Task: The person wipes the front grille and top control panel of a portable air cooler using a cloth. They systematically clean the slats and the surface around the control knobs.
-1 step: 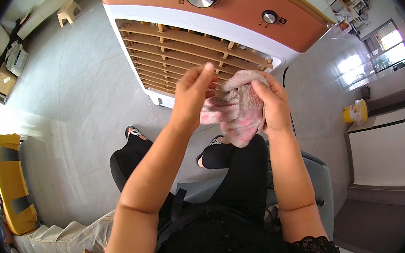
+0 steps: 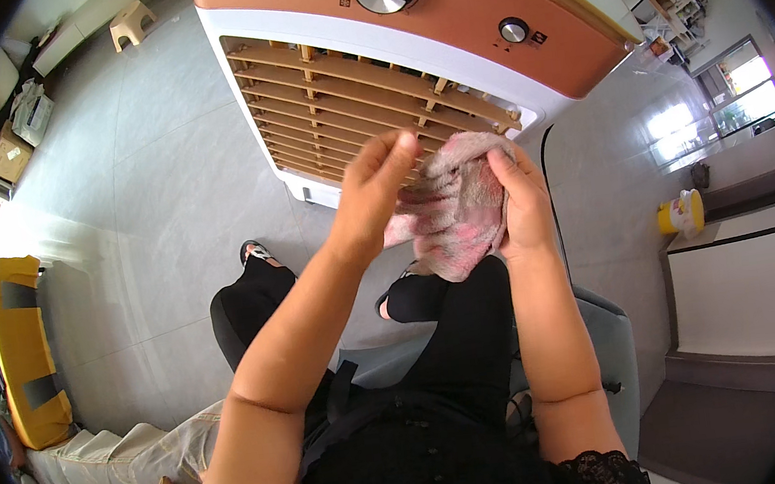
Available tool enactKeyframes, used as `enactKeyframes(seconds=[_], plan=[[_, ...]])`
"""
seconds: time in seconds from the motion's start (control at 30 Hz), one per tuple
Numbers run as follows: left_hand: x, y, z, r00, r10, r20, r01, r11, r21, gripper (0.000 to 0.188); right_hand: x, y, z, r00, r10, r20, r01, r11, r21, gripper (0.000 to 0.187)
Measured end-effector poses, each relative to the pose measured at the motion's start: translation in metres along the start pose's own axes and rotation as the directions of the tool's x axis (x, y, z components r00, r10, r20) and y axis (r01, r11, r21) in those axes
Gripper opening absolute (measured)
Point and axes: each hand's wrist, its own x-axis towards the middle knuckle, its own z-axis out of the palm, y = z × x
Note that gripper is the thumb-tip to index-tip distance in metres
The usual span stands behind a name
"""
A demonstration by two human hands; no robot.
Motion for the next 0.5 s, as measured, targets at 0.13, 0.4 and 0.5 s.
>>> enactKeyframes(seconds=[0.13, 0.4, 0.5], plan=[[-0.034, -0.008, 0.011, 0.986, -0.068, 0.153, 0.087, 0.990, -0.115, 0.049, -0.001, 0.016, 0.003, 0.984, 0.175, -0.013, -0.157, 0.909, 0.385, 0.041], [-0.051, -0.036, -0.012, 0.997, 0.050, -0.065, -0.055, 0.994, -0.092, 0.027, -0.011, 0.030, -0.007, 0.992, 0.130, 0.010, -0.130, 0.981, 0.144, 0.021], [-0.051, -0.043, -0.022, 0.966, 0.185, -0.178, -0.214, 0.964, -0.160, 0.021, -0.021, 0.033, -0.005, 0.993, -0.047, 0.111, 0.064, 0.987, -0.151, 0.026]])
